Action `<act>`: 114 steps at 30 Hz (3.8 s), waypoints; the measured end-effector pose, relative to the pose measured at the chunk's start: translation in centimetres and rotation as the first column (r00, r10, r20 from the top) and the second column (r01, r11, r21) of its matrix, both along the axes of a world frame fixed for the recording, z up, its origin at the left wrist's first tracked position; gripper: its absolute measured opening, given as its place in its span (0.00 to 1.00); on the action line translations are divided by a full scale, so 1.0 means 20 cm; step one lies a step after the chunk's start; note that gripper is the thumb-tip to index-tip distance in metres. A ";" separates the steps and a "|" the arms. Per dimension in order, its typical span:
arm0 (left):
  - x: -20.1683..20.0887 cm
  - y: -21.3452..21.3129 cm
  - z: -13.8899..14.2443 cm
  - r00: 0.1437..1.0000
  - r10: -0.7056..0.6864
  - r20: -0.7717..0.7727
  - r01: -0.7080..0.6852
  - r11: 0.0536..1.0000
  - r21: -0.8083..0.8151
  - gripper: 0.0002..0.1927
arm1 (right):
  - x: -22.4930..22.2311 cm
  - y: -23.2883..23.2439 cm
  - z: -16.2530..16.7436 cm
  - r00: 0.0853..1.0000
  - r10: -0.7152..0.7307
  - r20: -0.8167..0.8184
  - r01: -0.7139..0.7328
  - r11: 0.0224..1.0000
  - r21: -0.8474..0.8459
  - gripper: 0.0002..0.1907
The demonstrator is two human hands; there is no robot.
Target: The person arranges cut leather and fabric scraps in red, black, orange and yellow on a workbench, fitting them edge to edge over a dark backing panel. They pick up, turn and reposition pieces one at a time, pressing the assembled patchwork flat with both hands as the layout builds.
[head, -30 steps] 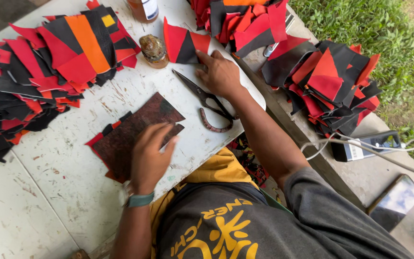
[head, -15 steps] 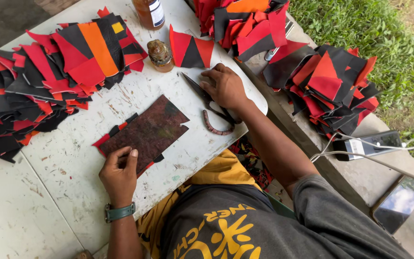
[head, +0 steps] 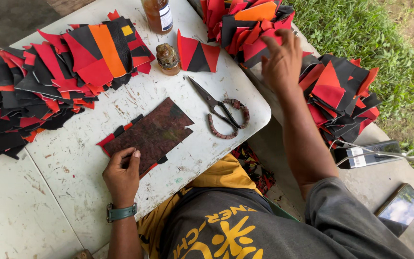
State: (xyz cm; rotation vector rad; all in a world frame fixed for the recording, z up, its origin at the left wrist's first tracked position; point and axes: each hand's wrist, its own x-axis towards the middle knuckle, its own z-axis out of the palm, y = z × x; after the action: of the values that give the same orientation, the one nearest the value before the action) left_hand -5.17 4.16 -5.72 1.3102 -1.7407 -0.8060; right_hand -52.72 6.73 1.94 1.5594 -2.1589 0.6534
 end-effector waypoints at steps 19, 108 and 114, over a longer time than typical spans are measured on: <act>0.00 -0.01 0.04 1.000 0.018 -0.019 -0.019 1.000 -0.025 0.09 | -0.17 -0.03 0.16 0.994 0.087 -0.070 -0.075 0.983 0.169 0.15; 0.73 -0.21 0.23 0.827 0.467 0.313 -0.319 0.849 -0.422 0.15 | 0.65 0.13 0.01 0.654 0.559 0.509 -0.530 0.819 -0.219 0.23; 0.09 -0.24 0.28 0.950 0.135 0.282 -0.068 0.969 -0.236 0.11 | -0.05 0.01 0.15 0.991 0.086 0.103 -0.092 0.994 0.061 0.21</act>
State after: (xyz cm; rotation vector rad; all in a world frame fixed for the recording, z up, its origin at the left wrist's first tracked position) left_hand -3.33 -0.55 -0.10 1.4061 -1.9127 -0.3526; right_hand -53.72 6.98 4.84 1.6991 -2.2141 0.7106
